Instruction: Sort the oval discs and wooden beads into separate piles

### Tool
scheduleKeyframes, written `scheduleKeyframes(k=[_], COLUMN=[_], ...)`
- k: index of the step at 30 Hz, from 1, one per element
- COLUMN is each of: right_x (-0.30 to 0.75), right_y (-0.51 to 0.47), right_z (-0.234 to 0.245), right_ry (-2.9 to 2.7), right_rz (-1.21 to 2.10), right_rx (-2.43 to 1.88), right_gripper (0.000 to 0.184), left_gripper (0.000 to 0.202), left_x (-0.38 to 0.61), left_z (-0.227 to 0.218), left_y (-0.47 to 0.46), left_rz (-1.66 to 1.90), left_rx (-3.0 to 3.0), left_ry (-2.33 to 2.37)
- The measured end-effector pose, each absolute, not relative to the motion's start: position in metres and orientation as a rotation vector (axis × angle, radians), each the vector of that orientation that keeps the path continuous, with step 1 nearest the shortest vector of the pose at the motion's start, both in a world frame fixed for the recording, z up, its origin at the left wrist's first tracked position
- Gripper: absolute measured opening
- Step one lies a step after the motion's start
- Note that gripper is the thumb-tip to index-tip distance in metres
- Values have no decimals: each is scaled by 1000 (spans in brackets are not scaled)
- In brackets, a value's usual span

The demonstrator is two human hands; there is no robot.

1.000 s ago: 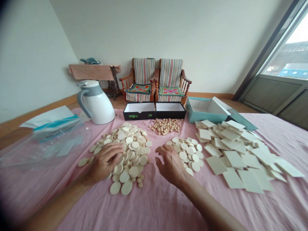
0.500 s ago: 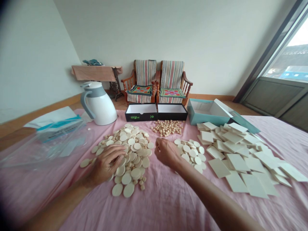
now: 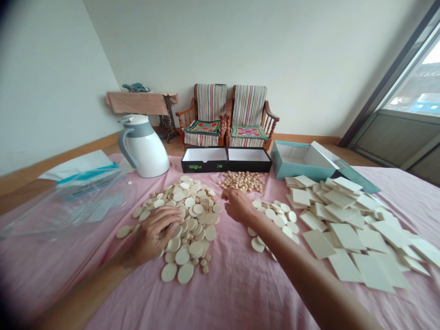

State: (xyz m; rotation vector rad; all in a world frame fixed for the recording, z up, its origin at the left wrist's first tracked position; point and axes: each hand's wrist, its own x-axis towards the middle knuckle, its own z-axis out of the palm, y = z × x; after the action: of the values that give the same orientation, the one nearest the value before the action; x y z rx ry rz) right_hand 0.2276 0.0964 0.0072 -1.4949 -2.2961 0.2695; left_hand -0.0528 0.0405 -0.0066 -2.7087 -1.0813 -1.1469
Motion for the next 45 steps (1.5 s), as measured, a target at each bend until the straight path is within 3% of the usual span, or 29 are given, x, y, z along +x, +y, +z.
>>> scheduleKeyframes(k=[3, 14, 27, 33, 37, 42, 45], right_x=[218, 210, 281, 306, 306, 264, 230], right_y=[87, 96, 40, 32, 34, 28, 21], right_z=[-6, -14, 48, 53, 47, 36, 24], right_ry=[-2353, -2355, -2540, -2386, -2314, -2324, -2385], right_rz=[379, 341, 460, 239, 159, 355, 480], right_rx=[-1323, -1392, -1514, -1771, -1799, -1556, -1328], right_gripper=[30, 20, 28, 20, 26, 21, 28], left_gripper=[16, 16, 16, 16, 16, 16, 16], left_x=[-52, -50, -50, -51, -51, -50, -51], left_z=[-6, -5, -5, -7, -6, -5, -4], left_y=[40, 40, 41, 41, 41, 41, 41], left_rz=[-1150, -1167, -1178, -1174, -1167, -1178, -1172], left_rx=[-2701, -2680, -2687, -2677, -2682, -2674, -2673], left_ry=[-1068, -1061, -1057, -1065, -1068, -1054, -1058])
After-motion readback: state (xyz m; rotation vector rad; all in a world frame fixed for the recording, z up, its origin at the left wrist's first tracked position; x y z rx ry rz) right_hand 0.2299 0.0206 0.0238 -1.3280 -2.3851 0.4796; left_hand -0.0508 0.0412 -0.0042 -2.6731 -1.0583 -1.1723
